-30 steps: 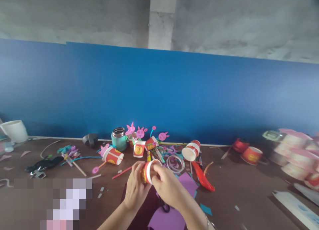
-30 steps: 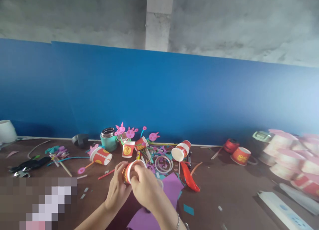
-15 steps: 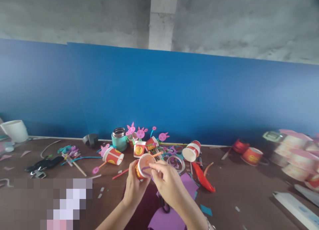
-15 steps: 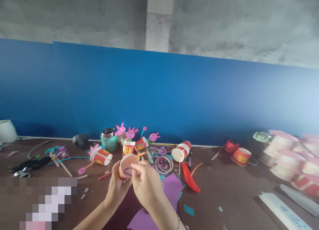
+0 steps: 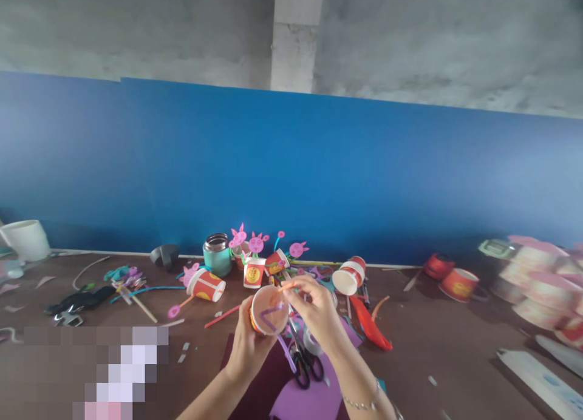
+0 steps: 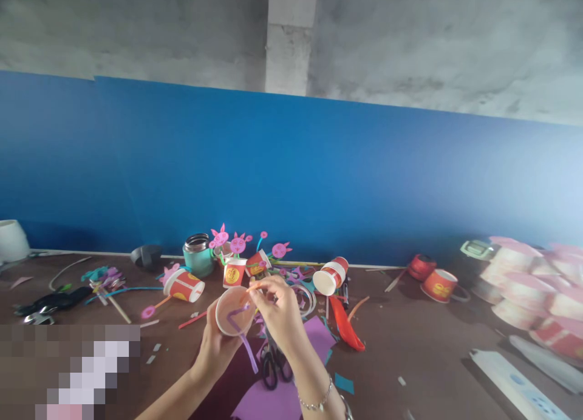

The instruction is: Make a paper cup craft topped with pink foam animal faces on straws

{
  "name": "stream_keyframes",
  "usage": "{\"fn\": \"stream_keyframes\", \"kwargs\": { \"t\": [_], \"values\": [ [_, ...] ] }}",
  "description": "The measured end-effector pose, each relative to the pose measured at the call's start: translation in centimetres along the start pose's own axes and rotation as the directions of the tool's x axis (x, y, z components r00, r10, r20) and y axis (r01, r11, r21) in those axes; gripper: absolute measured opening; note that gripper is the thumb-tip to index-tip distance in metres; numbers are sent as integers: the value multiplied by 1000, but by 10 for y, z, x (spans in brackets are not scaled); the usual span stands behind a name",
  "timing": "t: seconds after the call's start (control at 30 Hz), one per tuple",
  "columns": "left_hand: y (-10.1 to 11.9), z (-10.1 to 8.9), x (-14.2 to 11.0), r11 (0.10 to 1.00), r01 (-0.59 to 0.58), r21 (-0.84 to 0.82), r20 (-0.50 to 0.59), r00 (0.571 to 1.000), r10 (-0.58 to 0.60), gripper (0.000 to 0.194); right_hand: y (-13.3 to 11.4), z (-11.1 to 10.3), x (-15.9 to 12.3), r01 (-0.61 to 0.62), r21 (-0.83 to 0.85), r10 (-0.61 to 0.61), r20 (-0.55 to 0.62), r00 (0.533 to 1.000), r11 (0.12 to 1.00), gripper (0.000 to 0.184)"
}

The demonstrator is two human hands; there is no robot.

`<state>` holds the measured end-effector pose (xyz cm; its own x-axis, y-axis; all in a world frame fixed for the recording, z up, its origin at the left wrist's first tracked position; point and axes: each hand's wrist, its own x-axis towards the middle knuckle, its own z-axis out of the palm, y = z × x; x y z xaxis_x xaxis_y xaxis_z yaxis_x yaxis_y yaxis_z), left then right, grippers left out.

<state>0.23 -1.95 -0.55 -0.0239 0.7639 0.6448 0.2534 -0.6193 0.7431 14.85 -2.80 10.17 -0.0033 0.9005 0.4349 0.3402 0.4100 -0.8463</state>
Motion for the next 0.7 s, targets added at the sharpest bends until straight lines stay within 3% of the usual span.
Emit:
{"fn": "stream_keyframes", "kwargs": {
  "t": [0.13,0.27,0.43,0.7],
  "values": [
    [5,-1,0,1000,15,-15,76,997,-13,58,-2,2,-2,-28,71,22,87,996,997,22],
    [9,-1,0,996,63,-57,119,991,-56,58,-5,3,-7,-86,-97,105,221,970,992,13],
    [14,-3,0,996,48,-69,204,978,-33,58,-7,7,-13,-48,-293,114,213,970,955,18],
    [17,-3,1,994,71,-88,249,967,-47,54,-9,6,-13,-42,-389,126,195,973,920,19]
  ]
}}
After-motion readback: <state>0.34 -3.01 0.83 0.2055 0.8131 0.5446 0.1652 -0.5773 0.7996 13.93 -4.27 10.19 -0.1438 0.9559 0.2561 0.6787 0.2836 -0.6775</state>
